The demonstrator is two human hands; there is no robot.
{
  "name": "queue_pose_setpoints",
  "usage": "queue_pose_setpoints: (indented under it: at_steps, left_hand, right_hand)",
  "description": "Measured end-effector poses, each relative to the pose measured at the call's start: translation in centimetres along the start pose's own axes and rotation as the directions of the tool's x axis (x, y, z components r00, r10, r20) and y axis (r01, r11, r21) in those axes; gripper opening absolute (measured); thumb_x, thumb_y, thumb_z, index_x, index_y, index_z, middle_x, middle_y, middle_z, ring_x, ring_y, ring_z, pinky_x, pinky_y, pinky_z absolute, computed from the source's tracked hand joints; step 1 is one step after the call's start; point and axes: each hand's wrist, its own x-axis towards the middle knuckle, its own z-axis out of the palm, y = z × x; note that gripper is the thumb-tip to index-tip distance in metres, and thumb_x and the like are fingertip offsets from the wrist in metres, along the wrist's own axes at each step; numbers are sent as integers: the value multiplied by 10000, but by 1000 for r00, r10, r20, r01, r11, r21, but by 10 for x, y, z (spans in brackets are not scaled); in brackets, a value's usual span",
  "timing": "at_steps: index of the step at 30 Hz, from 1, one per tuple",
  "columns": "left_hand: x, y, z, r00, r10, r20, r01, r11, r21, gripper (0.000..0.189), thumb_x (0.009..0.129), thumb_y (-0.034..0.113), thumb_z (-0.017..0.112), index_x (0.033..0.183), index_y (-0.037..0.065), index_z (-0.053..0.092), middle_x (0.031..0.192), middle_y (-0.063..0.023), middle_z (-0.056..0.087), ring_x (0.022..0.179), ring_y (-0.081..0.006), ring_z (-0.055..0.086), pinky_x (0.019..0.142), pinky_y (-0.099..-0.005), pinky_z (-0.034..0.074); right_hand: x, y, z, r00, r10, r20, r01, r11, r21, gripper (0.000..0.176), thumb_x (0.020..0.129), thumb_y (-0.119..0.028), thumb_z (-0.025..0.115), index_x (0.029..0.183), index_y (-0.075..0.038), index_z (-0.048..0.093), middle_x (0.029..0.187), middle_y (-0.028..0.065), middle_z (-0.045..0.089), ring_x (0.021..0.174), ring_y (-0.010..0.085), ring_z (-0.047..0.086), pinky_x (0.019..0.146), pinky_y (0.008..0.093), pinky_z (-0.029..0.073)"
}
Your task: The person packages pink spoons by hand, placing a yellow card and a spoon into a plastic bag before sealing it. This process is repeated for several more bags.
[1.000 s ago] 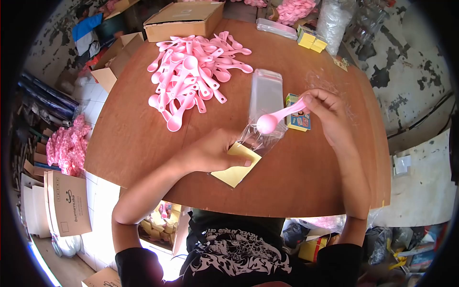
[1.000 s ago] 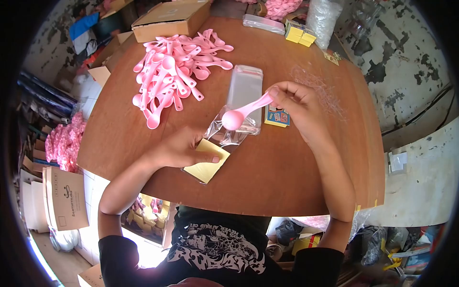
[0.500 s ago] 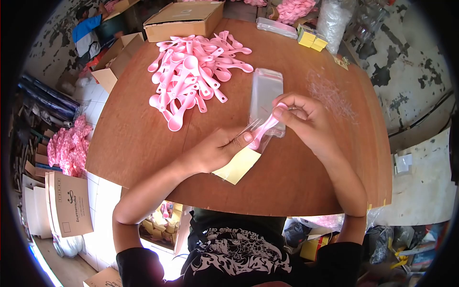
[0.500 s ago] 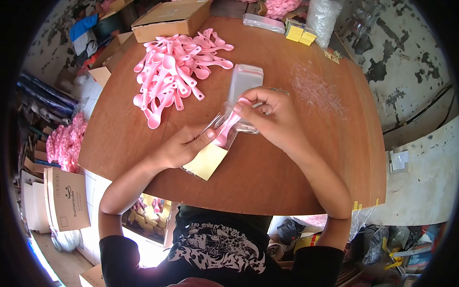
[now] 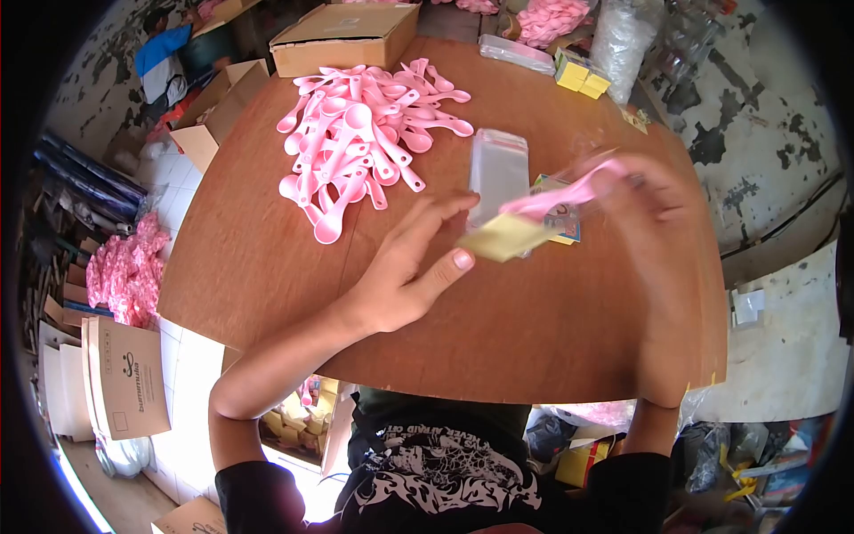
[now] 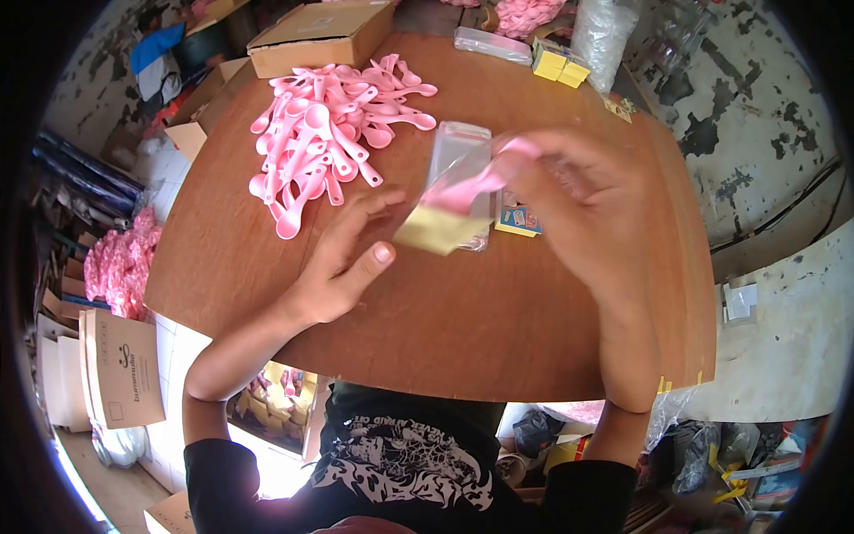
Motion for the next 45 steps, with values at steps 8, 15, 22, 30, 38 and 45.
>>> queue_pose_setpoints:
  at_steps: [8,15,22,30,38,45]
  left_hand:
    - [2,-4,-5,985,-128,-118,115,987,-110,413,958,232,576,1277,-16,492,1260,-187,512,1156,-312,526,996,-410,428]
    - [1,3,-8,985,-152,86,173,926,-337,435,960,209,597,1315,-9,476,1214,-150,563,1118,-244,571,970,-381,459]
    - [-4,7,4,902,-317,292,422,788,-448,356,992,110,549,1312,-41,511,1011,-100,705,915,-89,627,811,-257,513]
    - [-6,13,15,866,-371,335,480,806,-347,276,985,56,538,1241,-42,572,872,-40,698,759,-21,568,654,-210,463]
    - [-4,19,13,873,-331,358,388,916,-100,210,832,-28,598,1041,-42,614,730,-142,630,648,-166,621,590,-327,494]
    - [-5,20,11,893,-241,380,255,967,15,210,804,-24,603,1012,-38,622,710,-174,630,579,-266,614,555,-361,483]
  right_hand:
    - [32,2,-4,947,-308,91,312,812,-493,114,852,-28,674,929,53,690,921,91,696,833,143,645,728,266,499]
    - [-1,5,16,970,36,239,-70,988,137,175,923,-55,626,1046,62,670,957,88,697,853,115,654,750,232,517]
    - [-24,45,41,965,105,242,-134,985,109,166,912,-72,646,1030,43,671,984,88,688,839,143,677,715,278,551]
    - [-31,48,50,896,-400,194,434,691,-578,98,765,-66,716,856,-35,700,884,43,597,771,208,619,666,343,516]
    - [-35,45,57,852,-398,341,504,442,-742,89,665,-78,705,693,-56,623,806,29,550,750,184,578,620,333,481]
    - [-27,60,58,893,-385,233,444,673,-592,71,638,-26,659,634,-32,588,741,80,558,715,200,592,610,310,485]
